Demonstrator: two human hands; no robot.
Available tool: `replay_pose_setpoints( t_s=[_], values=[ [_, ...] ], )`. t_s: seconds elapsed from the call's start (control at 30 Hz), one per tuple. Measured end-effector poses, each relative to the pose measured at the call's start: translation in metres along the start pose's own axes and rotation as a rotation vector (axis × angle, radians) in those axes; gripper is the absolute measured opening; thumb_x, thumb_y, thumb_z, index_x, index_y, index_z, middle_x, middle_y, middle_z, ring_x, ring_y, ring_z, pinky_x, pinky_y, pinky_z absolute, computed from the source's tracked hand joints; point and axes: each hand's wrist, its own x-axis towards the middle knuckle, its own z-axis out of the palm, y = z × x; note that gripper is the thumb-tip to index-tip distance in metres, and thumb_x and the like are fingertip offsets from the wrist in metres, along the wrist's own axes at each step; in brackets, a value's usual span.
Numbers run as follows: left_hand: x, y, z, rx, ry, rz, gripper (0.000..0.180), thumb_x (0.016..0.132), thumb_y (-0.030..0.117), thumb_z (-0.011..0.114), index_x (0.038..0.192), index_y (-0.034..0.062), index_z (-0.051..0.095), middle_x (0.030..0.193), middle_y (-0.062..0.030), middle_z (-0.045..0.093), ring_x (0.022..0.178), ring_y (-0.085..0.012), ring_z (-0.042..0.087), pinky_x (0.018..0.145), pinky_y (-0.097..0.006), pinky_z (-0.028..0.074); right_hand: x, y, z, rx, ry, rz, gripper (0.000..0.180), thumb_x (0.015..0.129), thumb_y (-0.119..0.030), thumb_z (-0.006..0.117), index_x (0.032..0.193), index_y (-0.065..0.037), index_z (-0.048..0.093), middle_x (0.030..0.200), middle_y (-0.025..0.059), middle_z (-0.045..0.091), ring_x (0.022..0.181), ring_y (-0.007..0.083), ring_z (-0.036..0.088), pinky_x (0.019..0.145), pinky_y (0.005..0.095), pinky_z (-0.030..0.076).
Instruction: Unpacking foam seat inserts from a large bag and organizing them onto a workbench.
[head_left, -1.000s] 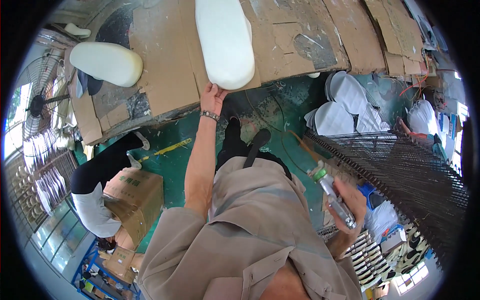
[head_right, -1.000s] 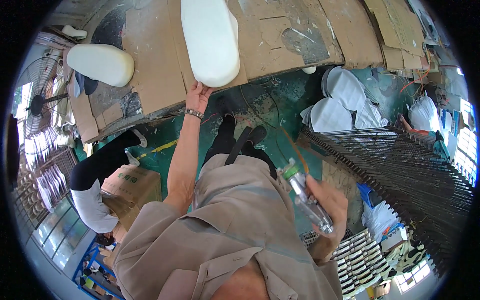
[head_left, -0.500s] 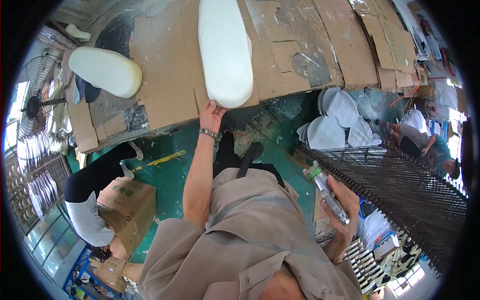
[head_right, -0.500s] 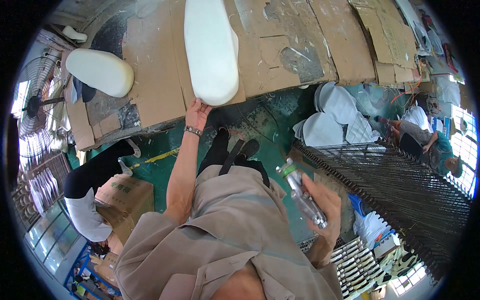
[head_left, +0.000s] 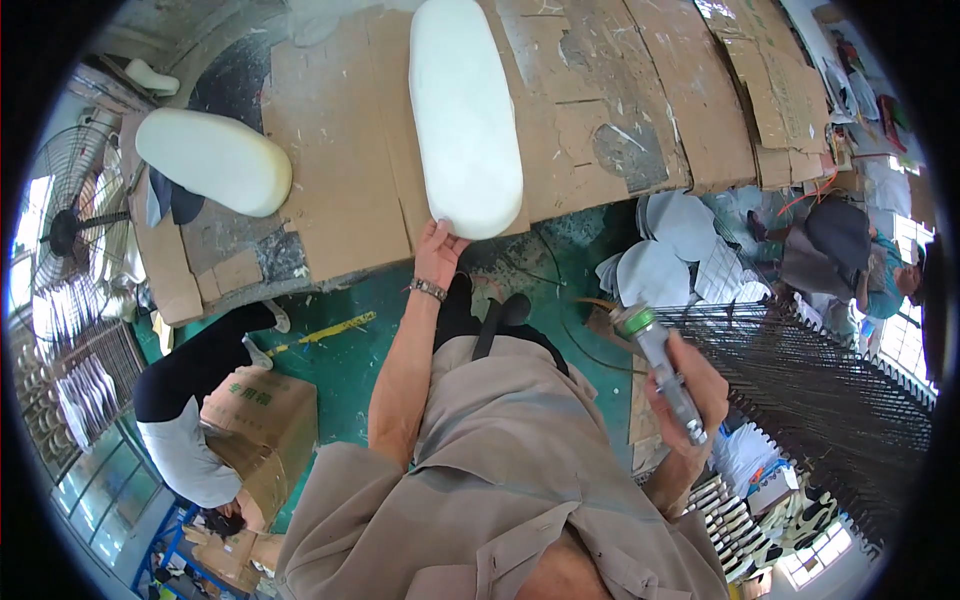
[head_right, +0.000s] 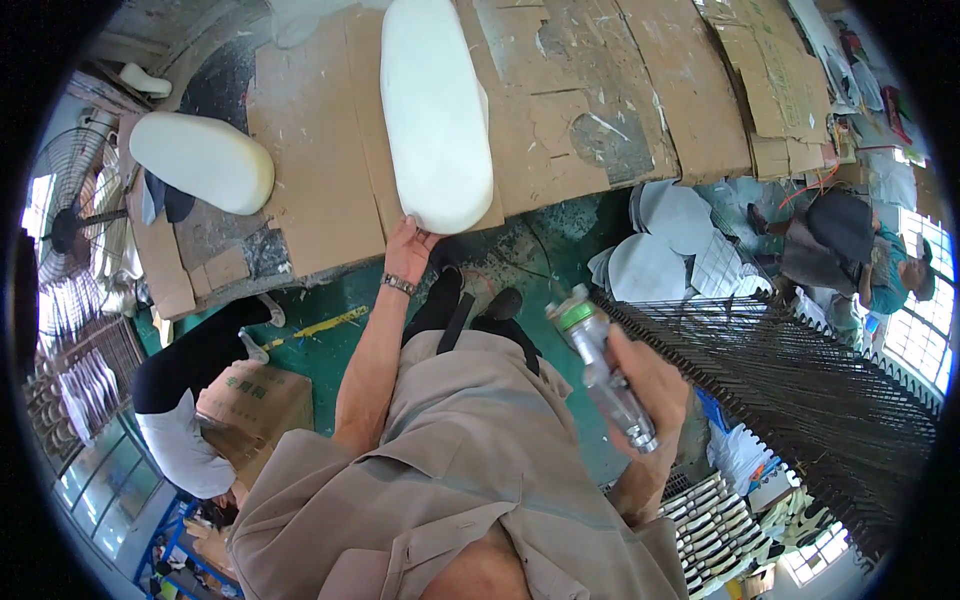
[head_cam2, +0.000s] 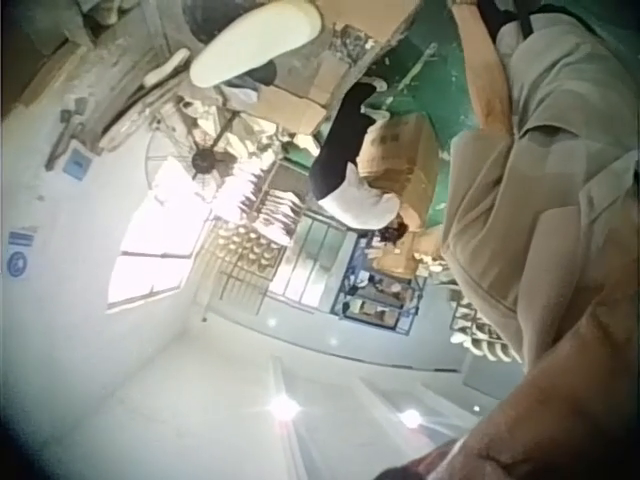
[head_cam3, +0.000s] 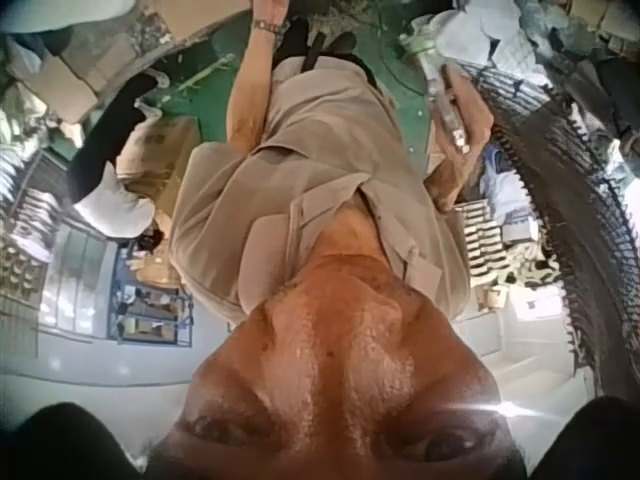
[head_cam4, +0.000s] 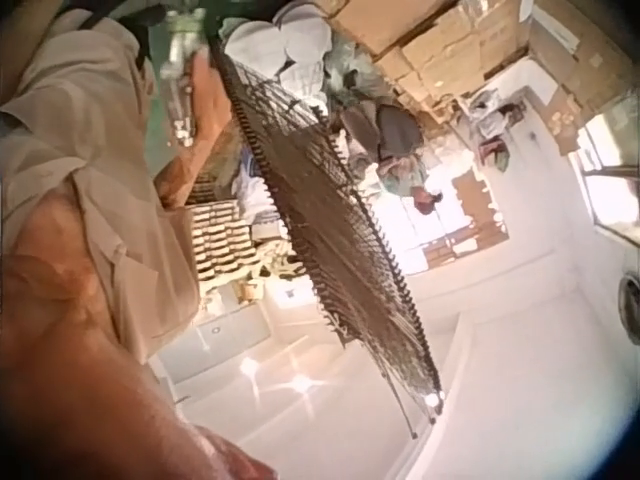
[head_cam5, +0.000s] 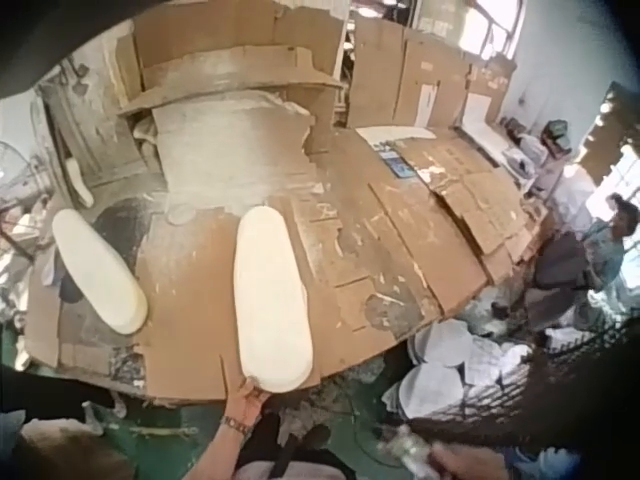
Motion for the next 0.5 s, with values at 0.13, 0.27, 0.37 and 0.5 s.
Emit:
replay_pose_setpoints(
  t_s=[0.13,0.27,0.37,0.5],
  values=[
    [0.009,0.009,0.009,0.009,-0.013,-0.074,0.044,0.097,0.022,0.065,0.137,0.0087,0.051,0.133,-0.0055,0.060,0.121,-0.0227,0.060,0.097,-0.043,0.055,0.013,-0.001,0.019,-0.048,0.132,-0.059,0.051,0.087,-0.011,0.072,0.132,0.007,0.058,0.091,0.0118,0.070,0.080,0.0157,0.066,0.074,0.0267,0.053],
    [0.020,0.031,0.036,0.015,-0.094,-0.032,0.048,0.096,0.021,0.065,0.139,0.0062,0.048,0.134,-0.0067,0.060,0.124,-0.0237,0.058,0.102,-0.043,0.053,0.041,-0.007,0.036,0.057,0.195,0.059,0.051,0.086,-0.008,0.074,0.132,0.006,0.058,0.095,0.0160,0.069,0.082,0.0219,0.068,0.077,0.0311,0.053],
    [0.014,0.059,0.047,-0.037,-0.088,0.012,0.058,0.096,0.019,0.066,0.146,0.0099,0.040,0.143,-0.0079,0.054,0.130,-0.0254,0.054,0.107,-0.046,0.049,0.068,0.000,0.046,0.094,0.130,0.063,0.053,0.086,-0.002,0.071,0.137,0.004,0.055,0.094,0.0127,0.069,0.085,0.0193,0.067,0.079,0.0290,0.052],
    [-0.026,0.092,0.047,-0.113,-0.121,0.072,0.068,0.093,0.017,0.068,0.150,0.0065,0.034,0.149,-0.0106,0.047,0.136,-0.0286,0.047,0.110,-0.050,0.044,0.118,0.037,0.072,0.227,0.121,0.188,0.050,0.089,-0.001,0.068,0.138,0.001,0.056,0.094,0.0046,0.066,0.086,0.0100,0.059,0.077,0.0252,0.048]
  ],
)
